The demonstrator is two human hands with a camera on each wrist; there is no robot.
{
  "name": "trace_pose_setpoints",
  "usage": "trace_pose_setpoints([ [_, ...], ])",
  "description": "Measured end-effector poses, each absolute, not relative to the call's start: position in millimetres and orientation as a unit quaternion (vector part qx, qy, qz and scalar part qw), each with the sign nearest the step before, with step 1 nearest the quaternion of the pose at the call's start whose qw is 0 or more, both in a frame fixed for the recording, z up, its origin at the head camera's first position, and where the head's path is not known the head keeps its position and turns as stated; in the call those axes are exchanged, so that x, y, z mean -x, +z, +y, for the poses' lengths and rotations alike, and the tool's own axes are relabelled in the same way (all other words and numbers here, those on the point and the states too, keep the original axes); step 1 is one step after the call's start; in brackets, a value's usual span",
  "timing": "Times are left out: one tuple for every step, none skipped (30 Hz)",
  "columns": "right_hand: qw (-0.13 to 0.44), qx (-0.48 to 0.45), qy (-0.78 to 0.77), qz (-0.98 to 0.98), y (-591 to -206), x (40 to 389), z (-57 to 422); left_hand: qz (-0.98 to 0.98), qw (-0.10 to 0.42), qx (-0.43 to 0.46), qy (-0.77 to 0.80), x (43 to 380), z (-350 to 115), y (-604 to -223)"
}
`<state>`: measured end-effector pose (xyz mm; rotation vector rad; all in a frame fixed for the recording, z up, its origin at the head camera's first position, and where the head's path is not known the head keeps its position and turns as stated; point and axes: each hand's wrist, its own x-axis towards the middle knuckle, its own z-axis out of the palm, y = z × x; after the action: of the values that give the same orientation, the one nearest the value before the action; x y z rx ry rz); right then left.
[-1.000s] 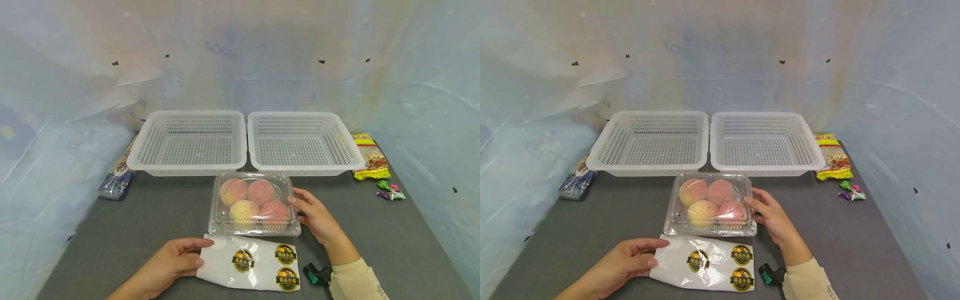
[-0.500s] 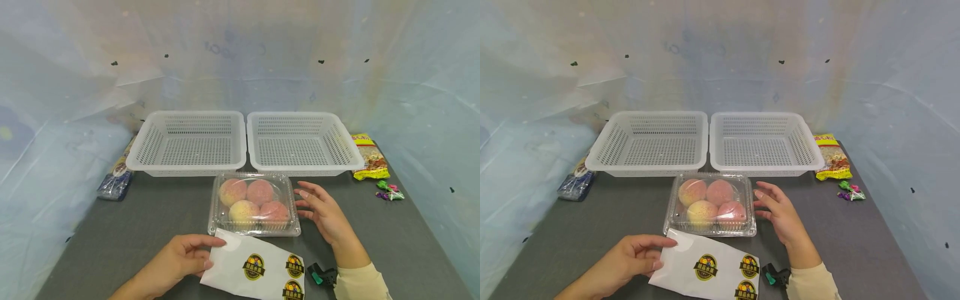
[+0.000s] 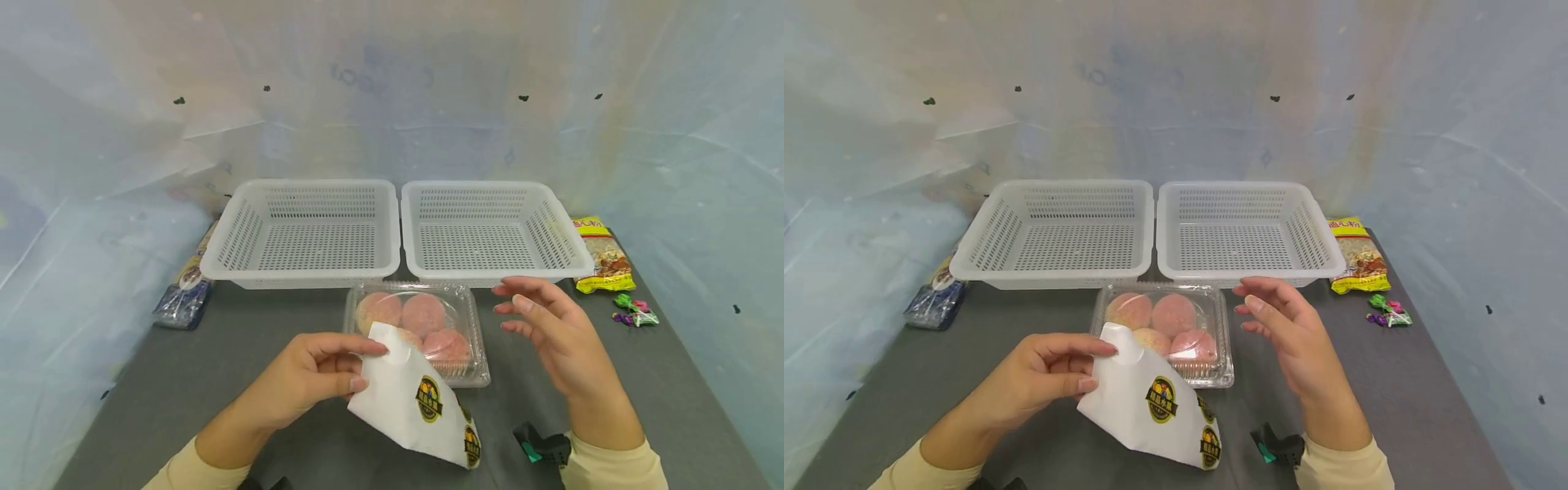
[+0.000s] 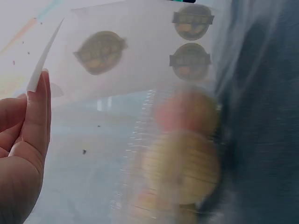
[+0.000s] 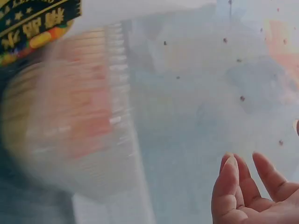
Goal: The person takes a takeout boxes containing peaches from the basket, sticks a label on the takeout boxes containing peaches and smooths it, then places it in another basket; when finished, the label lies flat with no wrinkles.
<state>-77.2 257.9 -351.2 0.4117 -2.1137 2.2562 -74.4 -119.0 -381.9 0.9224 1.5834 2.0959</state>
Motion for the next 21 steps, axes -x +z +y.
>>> trace_pose_setpoints([
  [0.013,-0.141,0.723,-0.676,-346,78,256,0.557,0.173,-0.330,0.742,78,-117,-378],
  [0.014,-0.149,0.723,-0.675,-342,80,255,0.553,0.167,-0.336,0.744,81,-116,-375],
  [0.016,-0.158,0.723,-0.673,-337,81,253,0.550,0.162,-0.339,0.746,84,-115,-372],
  [0.018,-0.165,0.724,-0.670,-333,82,251,0.549,0.154,-0.342,0.747,88,-114,-368],
  [0.020,-0.172,0.726,-0.666,-328,84,249,0.546,0.145,-0.348,0.749,91,-113,-365],
  [0.022,-0.180,0.729,-0.660,-324,85,248,0.542,0.134,-0.355,0.750,95,-111,-362],
  [0.024,-0.185,0.732,-0.656,-321,87,245,0.539,0.123,-0.363,0.750,98,-110,-360],
  [0.027,-0.189,0.734,-0.651,-318,88,243,0.539,0.109,-0.369,0.749,102,-110,-358],
  [0.028,-0.193,0.737,-0.647,-315,90,241,0.539,0.098,-0.371,0.749,105,-109,-355],
  [0.030,-0.196,0.740,-0.643,-313,91,239,0.542,0.086,-0.374,0.748,107,-108,-353],
  [0.031,-0.199,0.743,-0.639,-311,93,236,0.544,0.074,-0.376,0.746,110,-107,-351],
  [0.032,-0.202,0.745,-0.635,-309,95,234,0.546,0.065,-0.377,0.745,112,-107,-350],
  [0.032,-0.203,0.747,-0.632,-307,96,232,0.548,0.057,-0.378,0.744,113,-106,-348],
  [0.032,-0.204,0.750,-0.628,-306,97,230,0.549,0.050,-0.378,0.743,115,-106,-348],
  [0.033,-0.205,0.753,-0.624,-305,99,228,0.550,0.046,-0.378,0.743,116,-106,-347],
  [0.033,-0.205,0.756,-0.620,-305,100,226,0.551,0.042,-0.379,0.742,117,-106,-347],
  [0.033,-0.206,0.758,-0.618,-305,101,225,0.551,0.040,-0.379,0.742,118,-106,-347],
  [0.031,-0.205,0.759,-0.618,-305,102,224,0.552,0.039,-0.379,0.742,118,-106,-348],
  [0.029,-0.204,0.758,-0.619,-306,103,222,0.554,0.037,-0.379,0.741,119,-107,-349],
  [0.024,-0.203,0.755,-0.623,-307,104,221,0.557,0.033,-0.377,0.739,120,-108,-349],
  [0.017,-0.203,0.752,-0.627,-309,105,220,0.562,0.028,-0.374,0.737,122,-108,-350],
])
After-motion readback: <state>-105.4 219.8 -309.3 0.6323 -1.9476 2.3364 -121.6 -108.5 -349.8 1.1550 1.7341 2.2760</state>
